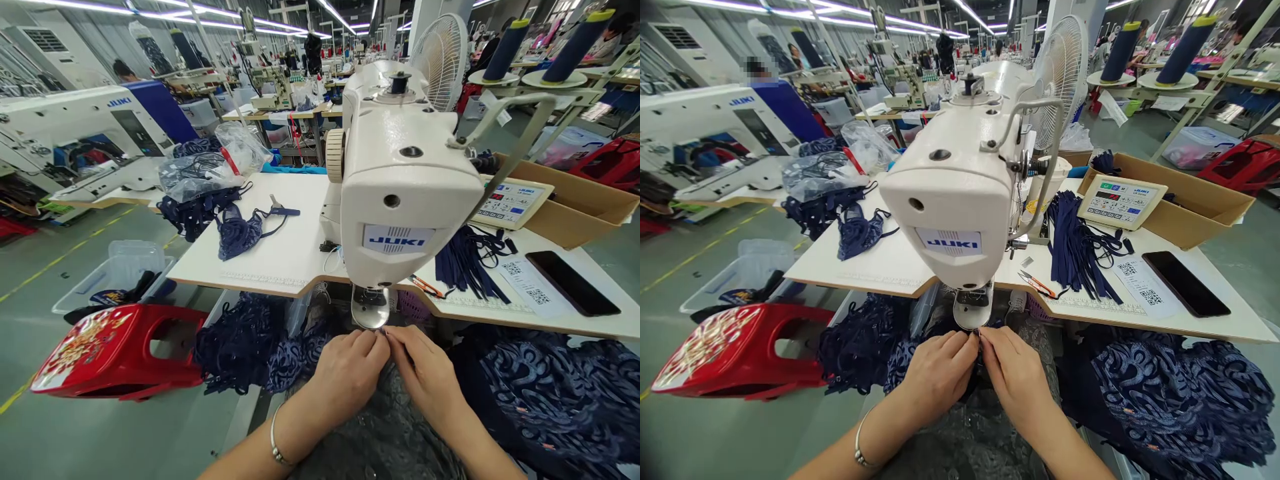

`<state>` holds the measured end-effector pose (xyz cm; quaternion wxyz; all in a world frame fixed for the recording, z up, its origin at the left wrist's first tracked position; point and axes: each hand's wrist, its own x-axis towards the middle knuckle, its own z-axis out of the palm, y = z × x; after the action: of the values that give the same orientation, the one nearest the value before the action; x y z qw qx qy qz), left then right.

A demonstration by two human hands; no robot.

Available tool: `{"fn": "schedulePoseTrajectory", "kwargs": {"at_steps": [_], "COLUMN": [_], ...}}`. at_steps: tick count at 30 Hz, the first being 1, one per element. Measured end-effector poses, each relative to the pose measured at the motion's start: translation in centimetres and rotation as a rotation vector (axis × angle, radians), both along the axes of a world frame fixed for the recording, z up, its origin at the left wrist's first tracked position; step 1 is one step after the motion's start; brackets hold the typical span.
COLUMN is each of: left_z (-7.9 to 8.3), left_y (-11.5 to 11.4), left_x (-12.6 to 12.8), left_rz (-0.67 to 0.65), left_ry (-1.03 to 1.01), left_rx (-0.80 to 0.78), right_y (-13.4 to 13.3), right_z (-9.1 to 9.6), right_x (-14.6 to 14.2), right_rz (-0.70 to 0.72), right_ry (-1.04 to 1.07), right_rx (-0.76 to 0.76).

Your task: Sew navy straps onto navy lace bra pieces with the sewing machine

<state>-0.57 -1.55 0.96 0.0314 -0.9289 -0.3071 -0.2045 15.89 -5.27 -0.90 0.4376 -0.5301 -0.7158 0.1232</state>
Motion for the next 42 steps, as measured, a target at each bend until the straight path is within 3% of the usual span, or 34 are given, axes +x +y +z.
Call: {"fn": "schedulePoseTrajectory", "kwargs": {"at_steps": [6,10,14,18,23,25,28,31,34,38,42], "left_z": [0.1,-0.2,-0.4,-0.9,-1.7,-1.6,-0.9,0.0,0.4,-0.1,-1.2], "left_y": [0.1,0.1,-0.2,-0.6,-0.9,-0.8,-0.6,-0.4,-0.2,0.4,1.1], "left_x": [0.1,0.3,0.7,1.0,0.8,0.6,0.4,0.2,0.0,-0.2,-0.6], "left_rz": [0.012,0.007,0.048,0.057,-0.049,-0.057,-0.029,-0.016,-0.052,-0.068,0.145], "left_ry": [-0.076,-0.078,-0.119,-0.144,-0.129,-0.107,-0.056,0.012,0.085,0.086,0.036], "left_rx": [-0.071,-0.13,-0.118,-0.09,-0.015,-0.017,-0.059,-0.169,-0.3,-0.406,-0.461], "right_y": [-0.4,-0.4,-0.4,-0.5,-0.5,-0.4,-0.4,-0.7,-1.4,-1.7,-1.3], "right_z": [1.0,0.8,0.3,0.2,0.2,0.2,0.2,0.6,0.8,0.0,-1.9], "right_x": [1.8,1.6,0.7,0.1,0.0,0.4,1.8,3.3,3.8,3.9,4.8], "right_rz": [0.104,-0.006,-0.159,-0.162,-0.143,-0.126,-0.079,0.069,0.213,0.233,0.068], "right_ry": [0.141,0.149,0.326,0.443,0.664,0.593,0.211,-0.2,-0.389,-0.302,0.068], "right_rx": [-0.423,-0.36,-0.322,-0.378,-0.538,-0.508,-0.285,-0.078,-0.004,-0.168,-0.46]}}
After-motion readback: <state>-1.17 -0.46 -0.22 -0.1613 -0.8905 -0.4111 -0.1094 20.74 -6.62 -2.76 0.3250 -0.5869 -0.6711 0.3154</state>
